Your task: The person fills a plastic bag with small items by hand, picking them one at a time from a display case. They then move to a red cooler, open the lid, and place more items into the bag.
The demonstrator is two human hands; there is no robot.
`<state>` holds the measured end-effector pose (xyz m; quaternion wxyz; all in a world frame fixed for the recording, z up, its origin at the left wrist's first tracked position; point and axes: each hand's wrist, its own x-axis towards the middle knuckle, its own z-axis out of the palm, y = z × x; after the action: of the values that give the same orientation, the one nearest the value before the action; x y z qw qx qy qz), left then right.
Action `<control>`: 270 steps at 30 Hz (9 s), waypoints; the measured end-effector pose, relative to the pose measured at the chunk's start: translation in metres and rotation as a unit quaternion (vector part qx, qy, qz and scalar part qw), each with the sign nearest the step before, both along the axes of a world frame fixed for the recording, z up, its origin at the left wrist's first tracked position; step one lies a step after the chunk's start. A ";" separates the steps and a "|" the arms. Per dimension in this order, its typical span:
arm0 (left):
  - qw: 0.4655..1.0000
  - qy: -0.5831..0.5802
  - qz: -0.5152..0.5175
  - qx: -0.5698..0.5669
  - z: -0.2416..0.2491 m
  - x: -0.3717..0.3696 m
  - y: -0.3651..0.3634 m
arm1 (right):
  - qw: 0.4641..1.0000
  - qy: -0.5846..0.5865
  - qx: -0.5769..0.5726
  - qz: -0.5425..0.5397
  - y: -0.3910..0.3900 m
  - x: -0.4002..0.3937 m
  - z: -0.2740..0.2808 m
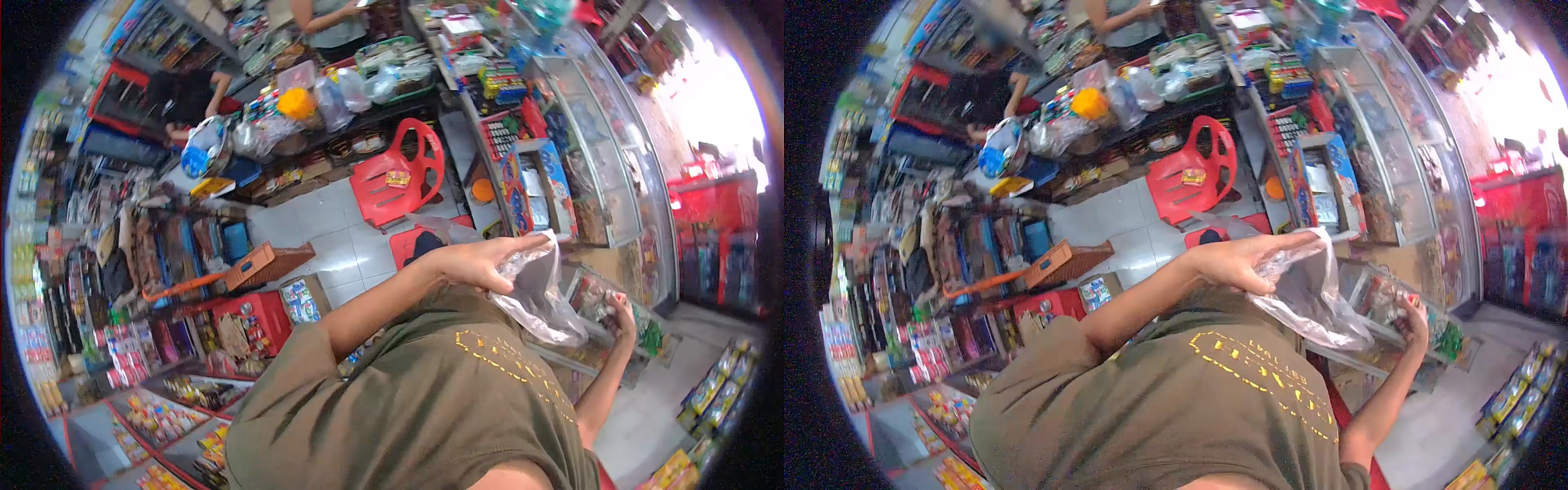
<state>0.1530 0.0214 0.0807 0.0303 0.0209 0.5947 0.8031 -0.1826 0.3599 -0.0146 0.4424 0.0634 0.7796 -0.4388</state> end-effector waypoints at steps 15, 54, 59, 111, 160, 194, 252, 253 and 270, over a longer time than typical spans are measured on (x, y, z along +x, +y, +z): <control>0.996 -0.070 -0.021 0.045 0.007 -0.010 -0.015 | 0.917 0.087 -0.346 -0.180 0.000 0.074 0.091; 0.961 -0.040 0.202 0.184 0.010 0.072 -0.015 | 0.887 -0.330 -0.282 0.157 -0.240 0.249 -0.025; 0.958 -0.107 0.209 0.163 0.002 0.072 -0.022 | 0.912 -0.279 -0.215 0.209 -0.247 0.255 -0.050; 0.952 -0.112 0.239 0.154 -0.027 0.083 -0.041 | 0.852 -0.275 -0.317 0.314 -0.197 0.213 -0.031; 0.961 -0.148 0.191 0.135 -0.026 0.064 -0.036 | 0.841 0.340 0.379 0.184 0.002 0.026 -0.036; 0.958 -0.076 0.206 0.184 -0.014 0.086 -0.041 | 0.825 0.382 0.333 0.249 -0.020 0.030 -0.040; 0.982 -0.059 0.170 0.051 0.015 0.065 -0.036 | 0.942 0.133 0.113 0.287 -0.008 0.007 -0.021; 0.983 -0.065 0.164 0.045 0.013 0.061 -0.036 | 0.947 0.131 0.116 0.269 -0.005 0.004 -0.024; 0.989 -0.095 -0.010 0.111 0.024 -0.009 0.002 | 0.852 0.078 0.223 0.467 -0.021 -0.025 -0.027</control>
<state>0.1435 0.0230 0.1052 0.0924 -0.0465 0.4962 0.8620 -0.2078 0.3392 -0.0418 0.5072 -0.2458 0.8260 0.0020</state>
